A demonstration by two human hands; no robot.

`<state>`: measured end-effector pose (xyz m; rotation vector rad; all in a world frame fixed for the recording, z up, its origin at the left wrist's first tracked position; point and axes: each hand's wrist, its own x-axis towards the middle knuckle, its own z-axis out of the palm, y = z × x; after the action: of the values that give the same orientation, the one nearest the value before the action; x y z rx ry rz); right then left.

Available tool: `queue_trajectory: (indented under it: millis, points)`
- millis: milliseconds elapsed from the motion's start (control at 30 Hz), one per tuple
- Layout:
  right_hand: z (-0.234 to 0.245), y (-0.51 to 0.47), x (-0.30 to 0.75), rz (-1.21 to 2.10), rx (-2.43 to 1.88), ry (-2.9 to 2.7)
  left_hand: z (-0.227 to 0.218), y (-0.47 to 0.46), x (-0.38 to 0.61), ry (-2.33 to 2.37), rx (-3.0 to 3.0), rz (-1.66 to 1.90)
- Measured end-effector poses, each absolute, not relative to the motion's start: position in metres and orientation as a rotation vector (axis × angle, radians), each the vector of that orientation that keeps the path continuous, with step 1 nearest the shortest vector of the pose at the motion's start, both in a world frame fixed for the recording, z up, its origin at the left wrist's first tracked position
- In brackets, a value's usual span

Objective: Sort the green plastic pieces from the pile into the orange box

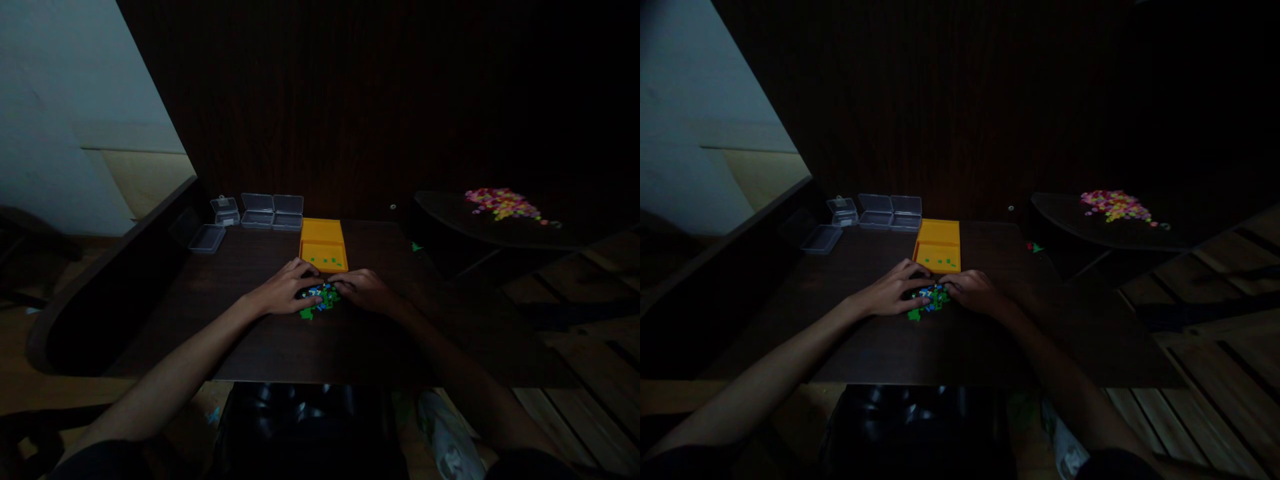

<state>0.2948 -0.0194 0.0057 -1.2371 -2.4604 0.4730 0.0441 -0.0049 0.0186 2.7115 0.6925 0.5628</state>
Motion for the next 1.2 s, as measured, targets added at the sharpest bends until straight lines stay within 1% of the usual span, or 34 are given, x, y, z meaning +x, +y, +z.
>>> queue_trajectory:
  millis: [267,633,1200]
  points:
    - [0.007,-0.021,0.292,0.487,-1.213,-2.526,0.015,-0.004,0.045,0.691,2.767,0.518]
    - [0.007,-0.023,0.289,0.463,-1.248,-2.534,0.016,-0.004,0.045,0.672,2.76,0.562]
    - [0.011,-0.022,0.282,0.517,-1.327,-2.521,0.016,-0.003,0.045,0.679,2.772,0.604]
